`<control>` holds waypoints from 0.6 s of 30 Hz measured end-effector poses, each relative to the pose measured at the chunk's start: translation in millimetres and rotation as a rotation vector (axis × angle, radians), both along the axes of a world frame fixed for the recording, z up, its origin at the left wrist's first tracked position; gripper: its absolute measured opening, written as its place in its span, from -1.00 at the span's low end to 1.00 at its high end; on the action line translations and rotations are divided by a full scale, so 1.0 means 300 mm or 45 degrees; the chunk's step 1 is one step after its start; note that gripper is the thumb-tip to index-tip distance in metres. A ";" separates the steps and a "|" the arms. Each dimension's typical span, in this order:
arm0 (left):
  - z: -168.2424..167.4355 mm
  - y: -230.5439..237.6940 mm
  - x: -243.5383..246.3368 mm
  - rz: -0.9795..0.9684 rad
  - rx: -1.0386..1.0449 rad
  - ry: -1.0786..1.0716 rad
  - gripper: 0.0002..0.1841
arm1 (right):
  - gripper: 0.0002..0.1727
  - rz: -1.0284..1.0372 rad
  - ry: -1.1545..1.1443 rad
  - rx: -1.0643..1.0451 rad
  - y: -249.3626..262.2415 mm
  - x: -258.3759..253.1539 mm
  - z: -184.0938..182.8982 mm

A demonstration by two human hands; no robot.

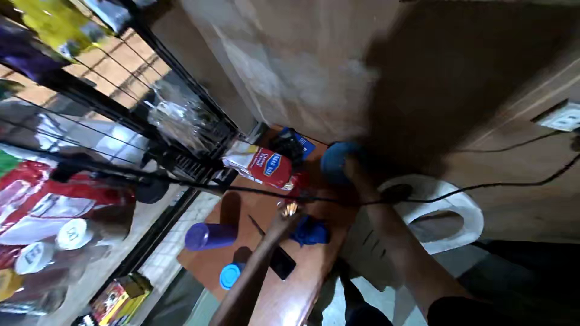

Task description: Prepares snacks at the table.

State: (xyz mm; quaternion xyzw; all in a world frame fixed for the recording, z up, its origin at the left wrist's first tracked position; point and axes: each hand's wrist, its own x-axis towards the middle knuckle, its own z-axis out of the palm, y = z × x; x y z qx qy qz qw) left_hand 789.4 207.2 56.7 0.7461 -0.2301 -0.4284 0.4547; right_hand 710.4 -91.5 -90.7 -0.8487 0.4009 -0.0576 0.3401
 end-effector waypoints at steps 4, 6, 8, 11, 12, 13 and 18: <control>-0.097 -0.293 0.079 -0.051 -0.040 -0.133 -0.79 | -0.46 0.181 0.131 0.174 0.031 -0.115 0.247; -0.130 -0.419 0.117 -0.041 -0.001 -0.245 -0.75 | -0.53 0.264 0.035 0.218 0.107 -0.231 0.281; -0.208 -0.542 0.158 -0.057 0.113 -0.403 -0.70 | -0.49 0.430 0.199 0.410 0.216 -0.389 0.238; -0.275 -0.685 0.167 -0.396 0.265 -0.574 -0.59 | -0.56 0.591 0.308 0.686 0.377 -0.603 0.182; -0.301 -0.719 0.158 -0.528 0.256 -0.632 -0.58 | -0.58 0.564 0.315 0.749 0.414 -0.653 0.139; -0.317 -0.750 0.141 -0.642 0.256 -0.648 -0.57 | -0.60 0.506 0.338 0.808 0.441 -0.694 0.105; -0.467 -0.904 0.044 -0.844 0.241 -0.703 -0.47 | -0.58 0.298 0.410 0.890 0.427 -0.759 0.115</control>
